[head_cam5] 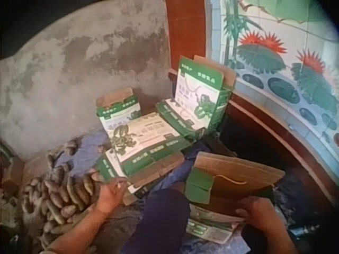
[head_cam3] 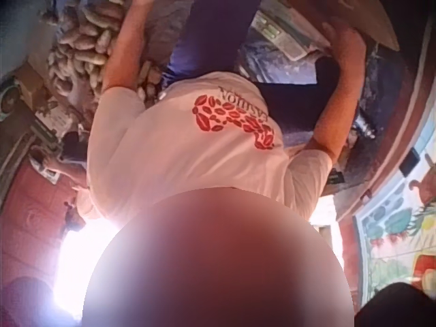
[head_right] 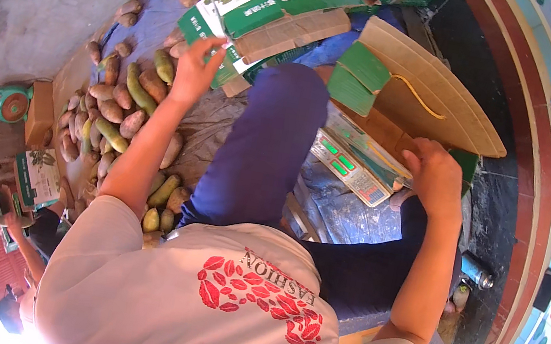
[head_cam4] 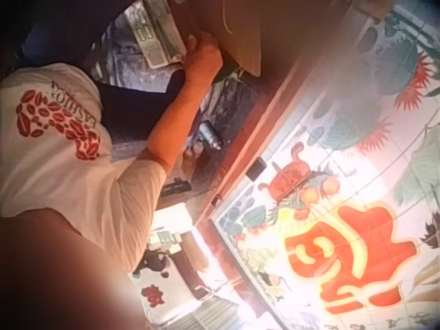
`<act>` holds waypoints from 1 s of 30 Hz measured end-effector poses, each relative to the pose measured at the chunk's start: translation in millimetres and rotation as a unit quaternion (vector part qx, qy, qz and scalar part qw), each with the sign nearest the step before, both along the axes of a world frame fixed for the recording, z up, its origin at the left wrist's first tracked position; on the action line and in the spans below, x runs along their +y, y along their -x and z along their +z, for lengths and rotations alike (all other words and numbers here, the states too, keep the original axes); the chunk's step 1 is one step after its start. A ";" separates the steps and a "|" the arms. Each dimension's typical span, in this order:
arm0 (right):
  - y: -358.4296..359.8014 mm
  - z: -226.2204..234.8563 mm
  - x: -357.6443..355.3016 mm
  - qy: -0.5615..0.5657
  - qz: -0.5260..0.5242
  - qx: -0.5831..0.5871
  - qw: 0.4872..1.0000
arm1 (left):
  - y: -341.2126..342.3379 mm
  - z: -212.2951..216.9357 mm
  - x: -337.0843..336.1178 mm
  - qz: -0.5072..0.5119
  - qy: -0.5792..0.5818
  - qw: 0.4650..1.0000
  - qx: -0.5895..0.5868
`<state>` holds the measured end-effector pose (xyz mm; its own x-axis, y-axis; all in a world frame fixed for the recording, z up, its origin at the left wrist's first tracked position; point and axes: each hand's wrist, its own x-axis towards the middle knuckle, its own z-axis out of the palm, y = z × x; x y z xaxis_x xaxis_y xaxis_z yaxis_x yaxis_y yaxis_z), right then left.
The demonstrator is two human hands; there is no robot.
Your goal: Manually sorting and packing tubers into cardboard boxes and weighing them on a scale.
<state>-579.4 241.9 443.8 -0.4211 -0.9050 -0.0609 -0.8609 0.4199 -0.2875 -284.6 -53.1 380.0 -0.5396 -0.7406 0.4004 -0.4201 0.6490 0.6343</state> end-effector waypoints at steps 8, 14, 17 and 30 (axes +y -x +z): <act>0.3 23.3 -3.2 0.112 -0.081 -0.083 0.987 | -170.3 -165.7 55.0 0.120 -0.259 0.879 -0.382; 29.2 48.3 20.9 0.284 -0.164 -0.103 0.939 | -265.9 -225.7 101.2 0.179 -0.366 0.767 -0.495; 21.6 59.5 19.7 0.327 -0.165 -0.081 0.927 | -293.3 -231.0 113.6 0.206 -0.407 0.726 -0.514; 70.3 37.8 74.8 0.364 -0.301 0.024 0.881 | -285.7 -229.7 163.9 0.099 -0.392 0.696 -0.594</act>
